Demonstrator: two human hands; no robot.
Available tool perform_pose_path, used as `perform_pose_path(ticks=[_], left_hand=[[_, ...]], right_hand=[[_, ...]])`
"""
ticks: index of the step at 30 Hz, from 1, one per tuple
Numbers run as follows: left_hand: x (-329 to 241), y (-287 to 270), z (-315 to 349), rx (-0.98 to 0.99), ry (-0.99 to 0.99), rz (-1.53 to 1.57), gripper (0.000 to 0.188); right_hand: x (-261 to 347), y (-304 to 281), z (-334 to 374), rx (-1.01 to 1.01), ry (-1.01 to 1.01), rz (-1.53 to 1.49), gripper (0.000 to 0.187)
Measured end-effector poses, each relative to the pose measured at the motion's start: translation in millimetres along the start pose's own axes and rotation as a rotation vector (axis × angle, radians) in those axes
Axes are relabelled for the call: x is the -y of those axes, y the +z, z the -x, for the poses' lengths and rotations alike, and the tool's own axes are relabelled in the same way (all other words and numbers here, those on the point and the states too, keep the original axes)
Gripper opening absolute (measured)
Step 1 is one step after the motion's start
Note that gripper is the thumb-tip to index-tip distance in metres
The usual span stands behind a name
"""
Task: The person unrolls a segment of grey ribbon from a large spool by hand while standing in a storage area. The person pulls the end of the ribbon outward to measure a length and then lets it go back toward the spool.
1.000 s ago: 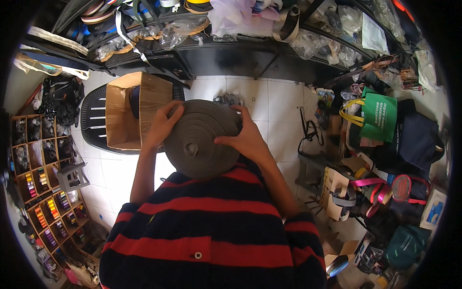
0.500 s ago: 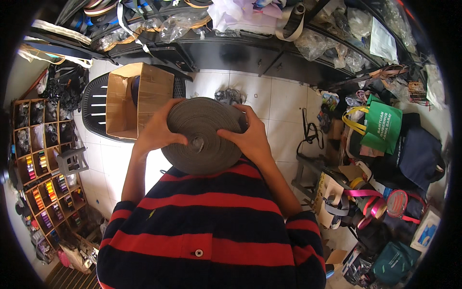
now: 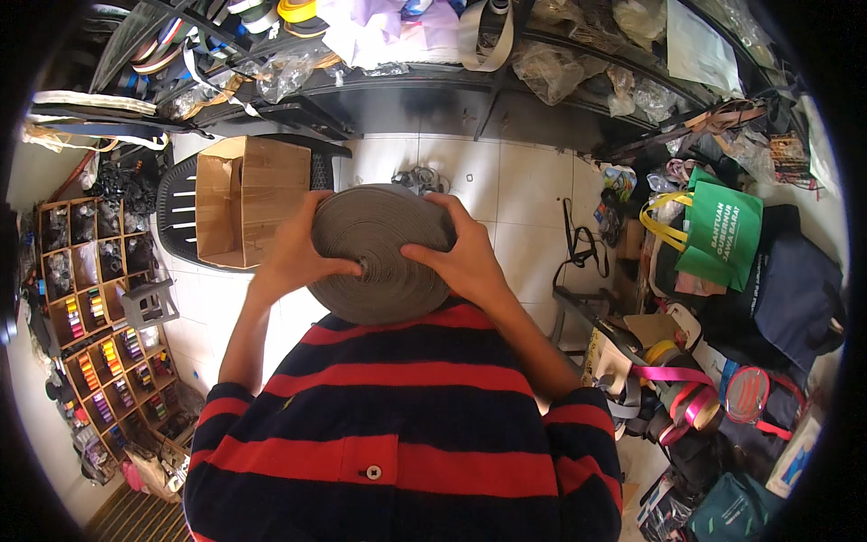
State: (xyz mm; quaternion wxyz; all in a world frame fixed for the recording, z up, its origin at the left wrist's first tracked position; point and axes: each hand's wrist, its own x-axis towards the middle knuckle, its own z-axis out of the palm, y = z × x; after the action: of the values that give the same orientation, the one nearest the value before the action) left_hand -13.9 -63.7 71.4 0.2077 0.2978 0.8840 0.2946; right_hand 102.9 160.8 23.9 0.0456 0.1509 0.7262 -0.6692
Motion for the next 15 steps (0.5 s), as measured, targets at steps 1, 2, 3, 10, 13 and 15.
perform_pose_path(ticks=[1, 2, 3, 10, 13, 15], left_hand=[[-1.9, -1.7, -6.2, 0.031, 0.079, 0.001, 0.096], [-9.1, -1.0, -13.6, 0.042, 0.136, -0.016, 0.098], [-21.9, -1.9, -21.4, 0.047, 0.19, -0.031, 0.101], [-68.9, 50.2, -47.0, -0.008, 0.113, -0.362, 0.108], [-79.6, 60.8, -45.2, -0.047, 0.08, -0.401, 0.101], [-74.0, 51.9, -51.0, 0.037, 0.093, -0.21, 0.091]], right_hand=[[7.0, -9.5, -1.9, 0.041, -0.015, 0.024, 0.067], [10.1, -18.1, -4.6, 0.083, -0.03, 0.048, 0.065], [7.1, -26.1, -8.9, 0.111, -0.042, 0.031, 0.065], [-4.2, -68.1, -18.0, 0.202, -0.007, 0.007, 0.07], [5.2, -78.5, -11.0, 0.213, -0.035, 0.139, 0.077], [8.6, -84.2, -8.9, 0.234, -0.049, 0.174, 0.08]])
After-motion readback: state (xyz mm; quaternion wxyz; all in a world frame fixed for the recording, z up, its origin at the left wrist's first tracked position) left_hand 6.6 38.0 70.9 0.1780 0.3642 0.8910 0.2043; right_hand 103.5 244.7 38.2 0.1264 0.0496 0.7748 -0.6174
